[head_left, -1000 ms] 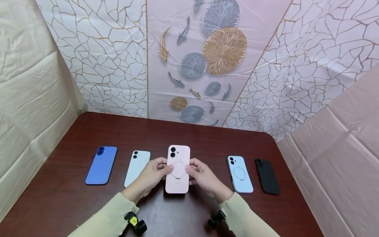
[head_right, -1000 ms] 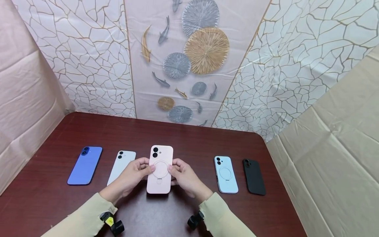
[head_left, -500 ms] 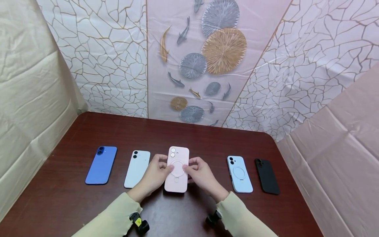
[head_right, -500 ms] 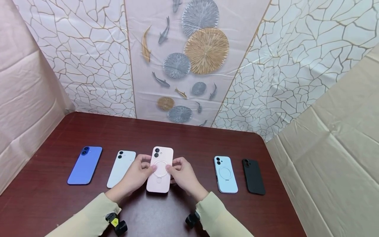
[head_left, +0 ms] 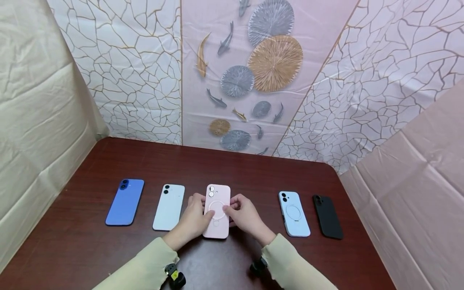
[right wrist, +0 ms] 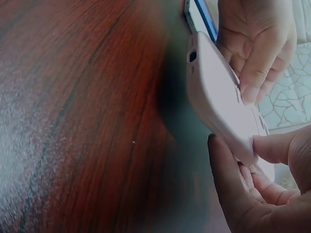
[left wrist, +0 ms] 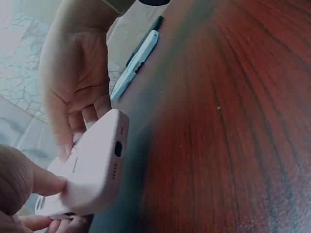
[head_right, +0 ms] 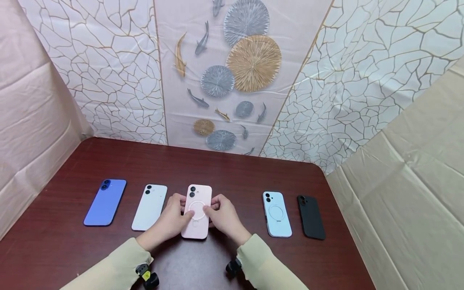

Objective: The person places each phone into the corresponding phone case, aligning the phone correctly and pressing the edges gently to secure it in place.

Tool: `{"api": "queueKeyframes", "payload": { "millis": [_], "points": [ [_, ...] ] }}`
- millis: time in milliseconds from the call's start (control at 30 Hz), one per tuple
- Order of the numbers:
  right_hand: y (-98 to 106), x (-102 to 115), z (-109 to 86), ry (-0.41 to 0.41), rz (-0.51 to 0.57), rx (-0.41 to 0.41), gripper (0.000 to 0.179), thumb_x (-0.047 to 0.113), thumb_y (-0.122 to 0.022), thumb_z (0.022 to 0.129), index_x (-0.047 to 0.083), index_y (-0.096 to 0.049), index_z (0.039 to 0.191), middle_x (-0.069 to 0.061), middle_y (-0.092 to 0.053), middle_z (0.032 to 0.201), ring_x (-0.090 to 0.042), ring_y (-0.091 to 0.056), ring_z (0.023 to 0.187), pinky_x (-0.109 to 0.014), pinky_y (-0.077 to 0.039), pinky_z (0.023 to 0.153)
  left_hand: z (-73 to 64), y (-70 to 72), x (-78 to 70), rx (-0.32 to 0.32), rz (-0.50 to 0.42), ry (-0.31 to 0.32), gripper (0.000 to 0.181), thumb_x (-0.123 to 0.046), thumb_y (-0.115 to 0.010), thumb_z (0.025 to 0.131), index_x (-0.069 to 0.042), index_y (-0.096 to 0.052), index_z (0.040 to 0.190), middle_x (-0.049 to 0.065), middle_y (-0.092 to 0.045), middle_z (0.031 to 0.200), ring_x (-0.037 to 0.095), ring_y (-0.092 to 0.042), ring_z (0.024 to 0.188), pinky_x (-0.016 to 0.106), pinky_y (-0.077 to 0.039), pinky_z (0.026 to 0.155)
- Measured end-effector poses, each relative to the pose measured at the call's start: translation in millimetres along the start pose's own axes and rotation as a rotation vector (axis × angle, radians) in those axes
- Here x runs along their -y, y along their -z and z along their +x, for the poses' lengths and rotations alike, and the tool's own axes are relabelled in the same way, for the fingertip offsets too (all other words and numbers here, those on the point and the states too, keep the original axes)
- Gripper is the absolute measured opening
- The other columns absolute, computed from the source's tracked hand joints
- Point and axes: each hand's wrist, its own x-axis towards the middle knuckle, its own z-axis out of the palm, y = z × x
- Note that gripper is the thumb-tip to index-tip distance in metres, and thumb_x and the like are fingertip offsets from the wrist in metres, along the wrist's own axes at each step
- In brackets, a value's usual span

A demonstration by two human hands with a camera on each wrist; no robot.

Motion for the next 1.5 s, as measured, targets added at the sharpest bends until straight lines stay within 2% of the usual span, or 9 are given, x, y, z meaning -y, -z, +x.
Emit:
{"api": "queueKeyframes", "payload": {
  "millis": [167, 267, 767, 1000, 1500],
  "points": [
    [-3, -5, 2.1, 0.016, -0.116, -0.026, 0.018, 0.007, -0.067, 0.090, -0.002, -0.053, 0.098, -0.012, -0.058, 0.081, -0.022, -0.063, 0.058, -0.038, -0.056, 0.051, -1.1, -2.3, -1.0, 0.010, 0.127, 0.009, 0.041, -0.011, -0.074, 0.082, 0.006, -0.047, 0.108, 0.017, -0.045, 0.098, 0.030, -0.054, 0.085, 0.045, -0.048, 0.077],
    [-5, -7, 3.0, 0.020, -0.184, -0.043, 0.016, 0.008, -0.067, 0.090, 0.000, -0.055, 0.096, -0.011, -0.058, 0.081, -0.023, -0.063, 0.057, -0.036, -0.055, 0.049, -0.2, -3.8, -0.3, 0.026, 0.166, 0.023, 0.042, -0.012, -0.075, 0.082, 0.006, -0.047, 0.109, 0.018, -0.044, 0.099, 0.031, -0.055, 0.084, 0.045, -0.048, 0.078],
    [-4, -5, 5.1, 0.048, -0.374, -0.067, 0.016, 0.012, -0.070, 0.087, 0.000, -0.059, 0.090, -0.003, -0.059, 0.070, -0.015, -0.060, 0.046, -0.027, -0.050, 0.044, 8.4, -4.9, 2.5, 0.090, 0.226, 0.019, 0.041, -0.016, -0.076, 0.082, 0.008, -0.050, 0.104, 0.019, -0.049, 0.095, 0.032, -0.056, 0.087, 0.047, -0.048, 0.077],
    [-3, -7, 5.9, 0.038, -0.410, -0.069, 0.018, 0.013, -0.071, 0.086, 0.000, -0.059, 0.086, -0.003, -0.058, 0.067, -0.013, -0.059, 0.046, -0.027, -0.049, 0.043, 11.3, -6.6, 2.3, 0.109, 0.253, 0.040, 0.044, -0.018, -0.075, 0.084, 0.010, -0.050, 0.107, 0.022, -0.050, 0.097, 0.034, -0.058, 0.086, 0.047, -0.049, 0.075],
    [-4, -7, 8.8, 0.027, -0.426, -0.057, 0.021, 0.012, -0.073, 0.086, -0.001, -0.057, 0.089, -0.006, -0.055, 0.075, -0.012, -0.058, 0.047, -0.026, -0.049, 0.044, 14.1, -8.3, 4.5, 0.132, 0.282, 0.031, 0.046, -0.017, -0.073, 0.086, 0.015, -0.050, 0.110, 0.024, -0.051, 0.098, 0.036, -0.059, 0.089, 0.046, -0.050, 0.077]
  ]
}}
